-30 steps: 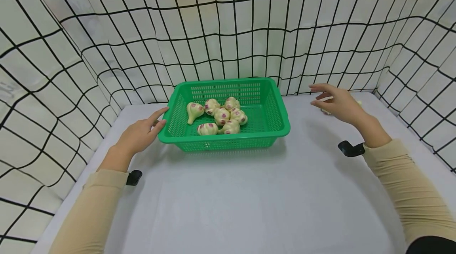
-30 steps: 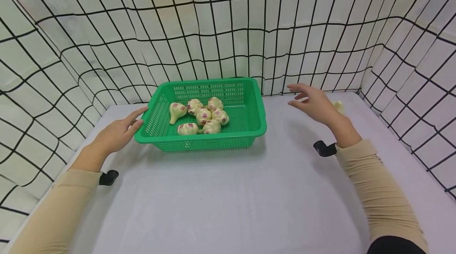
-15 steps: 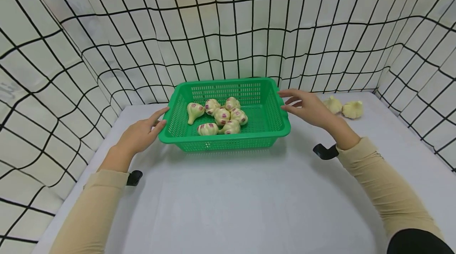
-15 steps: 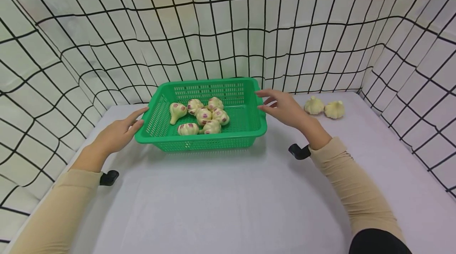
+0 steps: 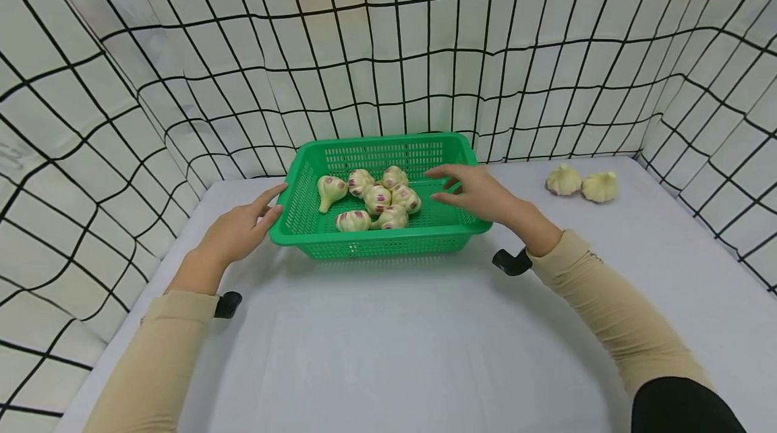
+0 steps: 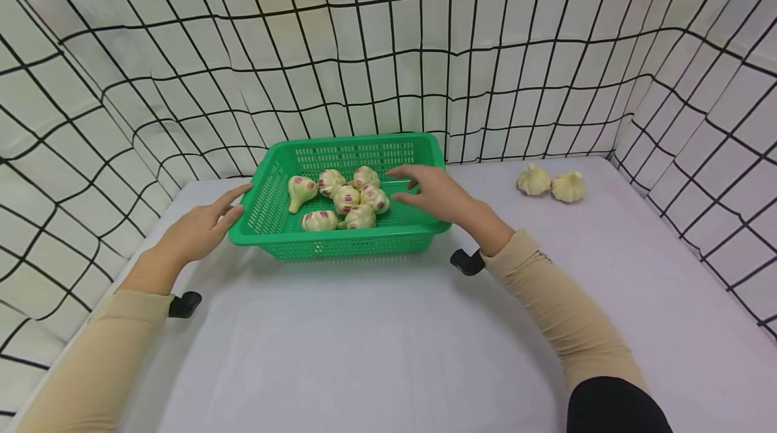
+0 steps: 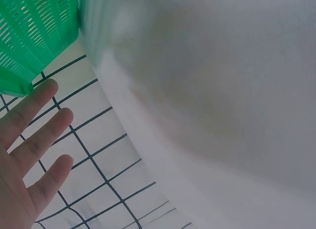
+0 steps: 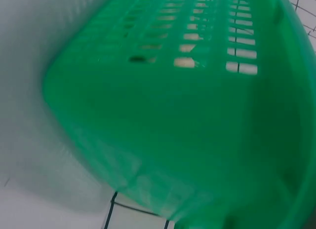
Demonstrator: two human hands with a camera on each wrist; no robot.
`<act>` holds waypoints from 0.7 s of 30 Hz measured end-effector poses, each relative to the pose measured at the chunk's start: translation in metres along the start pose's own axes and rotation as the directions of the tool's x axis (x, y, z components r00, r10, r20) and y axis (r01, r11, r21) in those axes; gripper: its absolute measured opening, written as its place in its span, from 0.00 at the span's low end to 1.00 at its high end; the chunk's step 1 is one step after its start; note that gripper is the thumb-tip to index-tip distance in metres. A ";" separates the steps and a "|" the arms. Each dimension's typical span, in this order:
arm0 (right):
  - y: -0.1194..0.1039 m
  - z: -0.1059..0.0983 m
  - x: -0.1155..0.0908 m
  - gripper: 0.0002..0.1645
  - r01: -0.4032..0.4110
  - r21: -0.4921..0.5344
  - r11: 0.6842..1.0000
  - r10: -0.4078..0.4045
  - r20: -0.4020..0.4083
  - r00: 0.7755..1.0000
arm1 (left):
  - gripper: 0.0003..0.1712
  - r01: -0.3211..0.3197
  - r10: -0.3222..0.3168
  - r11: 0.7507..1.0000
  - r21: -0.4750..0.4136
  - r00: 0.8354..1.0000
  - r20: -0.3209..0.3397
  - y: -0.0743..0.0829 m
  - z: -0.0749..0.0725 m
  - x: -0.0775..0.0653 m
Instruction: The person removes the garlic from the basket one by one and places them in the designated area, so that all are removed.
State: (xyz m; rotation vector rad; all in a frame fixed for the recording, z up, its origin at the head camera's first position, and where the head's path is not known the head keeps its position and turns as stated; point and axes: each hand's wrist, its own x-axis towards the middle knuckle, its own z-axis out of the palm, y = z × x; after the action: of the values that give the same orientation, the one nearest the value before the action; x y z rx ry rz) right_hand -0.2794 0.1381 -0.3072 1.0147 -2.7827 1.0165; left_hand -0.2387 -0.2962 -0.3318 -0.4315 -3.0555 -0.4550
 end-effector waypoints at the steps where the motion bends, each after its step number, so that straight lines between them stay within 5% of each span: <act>1: -0.003 0.002 0.002 0.29 -0.002 -0.001 1.000 0.002 0.008 1.000 | 0.37 -0.001 0.001 1.000 0.000 1.000 -0.001 0.000 0.000 0.000; 21: -0.032 0.041 0.044 0.28 -0.200 -0.062 0.978 0.208 0.202 0.957 | 0.38 0.001 -0.001 1.000 -0.003 1.000 0.009 -0.001 0.001 0.001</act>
State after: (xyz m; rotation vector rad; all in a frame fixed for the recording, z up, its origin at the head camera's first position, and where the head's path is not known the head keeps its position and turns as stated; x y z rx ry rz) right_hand -0.2873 0.0712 -0.3115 0.8912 -3.1204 0.9138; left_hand -0.2401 -0.2970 -0.3327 -0.4331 -3.0643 -0.4586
